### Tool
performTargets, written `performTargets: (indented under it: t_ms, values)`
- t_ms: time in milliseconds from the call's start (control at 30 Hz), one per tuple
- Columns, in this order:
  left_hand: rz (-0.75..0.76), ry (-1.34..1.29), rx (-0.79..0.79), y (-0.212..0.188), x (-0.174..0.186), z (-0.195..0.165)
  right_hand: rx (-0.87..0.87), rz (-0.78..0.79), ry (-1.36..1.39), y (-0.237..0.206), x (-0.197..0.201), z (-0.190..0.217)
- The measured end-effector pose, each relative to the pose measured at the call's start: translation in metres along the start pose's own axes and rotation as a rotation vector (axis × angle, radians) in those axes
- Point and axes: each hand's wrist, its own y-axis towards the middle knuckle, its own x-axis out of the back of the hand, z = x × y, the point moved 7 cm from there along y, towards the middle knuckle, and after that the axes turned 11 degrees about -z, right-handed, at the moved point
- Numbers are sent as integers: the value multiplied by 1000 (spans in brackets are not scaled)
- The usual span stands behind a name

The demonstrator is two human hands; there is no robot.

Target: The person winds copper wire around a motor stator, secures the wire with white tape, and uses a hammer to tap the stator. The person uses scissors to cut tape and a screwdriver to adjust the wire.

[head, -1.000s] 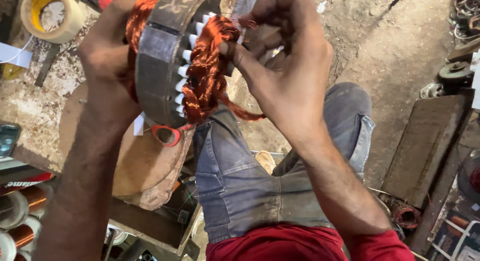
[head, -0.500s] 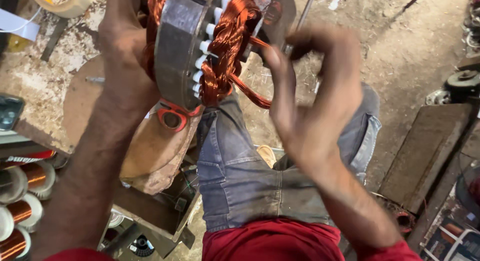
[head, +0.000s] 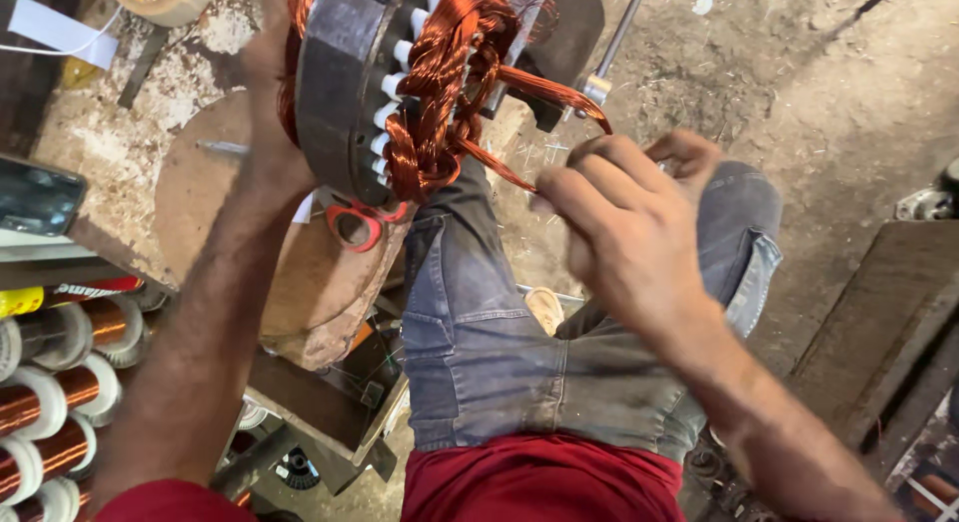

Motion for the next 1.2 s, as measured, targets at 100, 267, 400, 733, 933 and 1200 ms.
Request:
performTargets:
  t_ms: [100,267,400,733,933,1200]
  values:
    - [-1,-183,208,-11,-5,12,126,62,112,-8,5,-19]
    - [45,-343,458,4,-2,0,216,113,156,-11,13,-29]
    - [52,83,6,18,-5,-53,-15,-38,276,-9,31,-36]
    - [316,148,95,9,-8,-38,-584,-174,747,-47,-8,-98]
    - [297,41,24,15,-15,-48,-584,-149,598,-25,12,-103]
    - [293,118,-22,28,-18,-68,-349,-115,267,-4,42,-62]
